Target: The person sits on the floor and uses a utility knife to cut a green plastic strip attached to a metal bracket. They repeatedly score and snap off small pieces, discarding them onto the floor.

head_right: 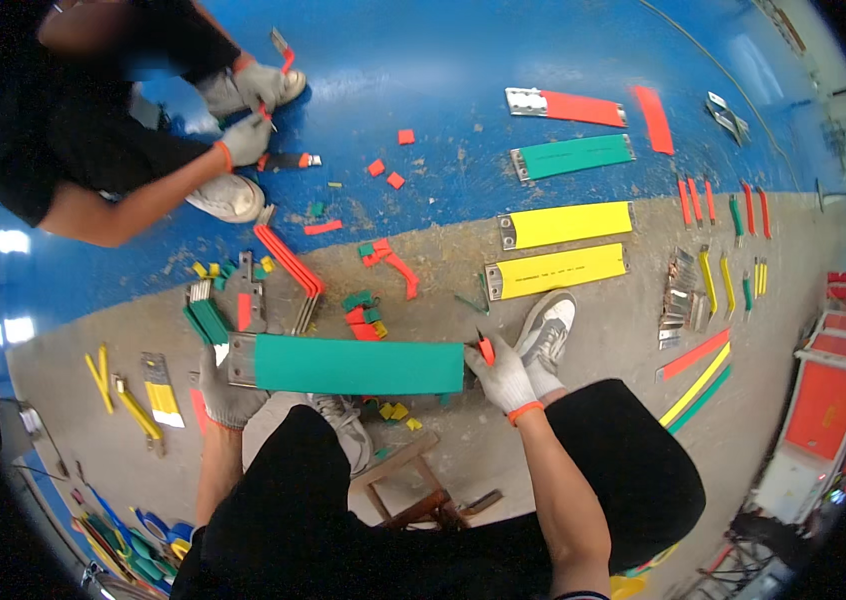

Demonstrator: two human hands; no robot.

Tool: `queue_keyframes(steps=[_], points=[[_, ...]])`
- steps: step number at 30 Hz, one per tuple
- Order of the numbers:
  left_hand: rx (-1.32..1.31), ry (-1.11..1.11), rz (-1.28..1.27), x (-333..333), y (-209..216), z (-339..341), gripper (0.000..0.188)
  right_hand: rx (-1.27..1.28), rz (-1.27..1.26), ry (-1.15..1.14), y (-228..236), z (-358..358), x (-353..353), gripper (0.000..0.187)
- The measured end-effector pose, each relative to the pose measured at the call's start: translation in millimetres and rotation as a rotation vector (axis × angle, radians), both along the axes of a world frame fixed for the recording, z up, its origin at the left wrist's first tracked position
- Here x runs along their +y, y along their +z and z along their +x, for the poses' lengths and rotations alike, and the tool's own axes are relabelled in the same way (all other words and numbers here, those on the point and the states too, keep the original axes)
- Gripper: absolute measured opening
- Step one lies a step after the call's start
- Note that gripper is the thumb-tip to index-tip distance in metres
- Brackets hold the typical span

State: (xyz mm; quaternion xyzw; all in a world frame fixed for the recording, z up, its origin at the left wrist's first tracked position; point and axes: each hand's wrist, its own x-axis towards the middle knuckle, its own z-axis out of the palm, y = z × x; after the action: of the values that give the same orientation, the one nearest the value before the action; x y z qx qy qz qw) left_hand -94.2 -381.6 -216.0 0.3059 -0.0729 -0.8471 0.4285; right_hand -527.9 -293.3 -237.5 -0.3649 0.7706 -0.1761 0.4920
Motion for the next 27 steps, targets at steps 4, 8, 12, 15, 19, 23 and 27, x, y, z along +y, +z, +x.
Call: queue_keyframes(steps=[4,8,12,15,19,23,27], points=[[-0.214,0.065,0.346,33,-107,16,0.070,0.135,-0.029,0.179,-49,-9,-53,0.039],[-0.734,0.174,0.502,49,-170,8,0.037,0.260,0.049,0.370,-100,-6,-100,0.045],[-1.223,0.049,0.195,17,-178,8,0.046,0.301,-0.008,0.360,-156,-10,-112,0.045],[-1.542,-0.157,0.018,-2,-176,18,0.056,0.325,-0.011,0.344,-153,11,-126,0.049],[-1.588,-0.139,0.086,-13,-182,10,0.053,0.482,-0.053,0.385,-135,16,-142,0.049],[-1.657,0.156,0.157,-17,-183,-17,0.056,0.655,-0.058,0.436,-129,26,-158,0.046],[-1.726,0.168,0.121,-27,-185,-26,0.058,0.851,-0.052,0.491,-118,31,-160,0.040]])
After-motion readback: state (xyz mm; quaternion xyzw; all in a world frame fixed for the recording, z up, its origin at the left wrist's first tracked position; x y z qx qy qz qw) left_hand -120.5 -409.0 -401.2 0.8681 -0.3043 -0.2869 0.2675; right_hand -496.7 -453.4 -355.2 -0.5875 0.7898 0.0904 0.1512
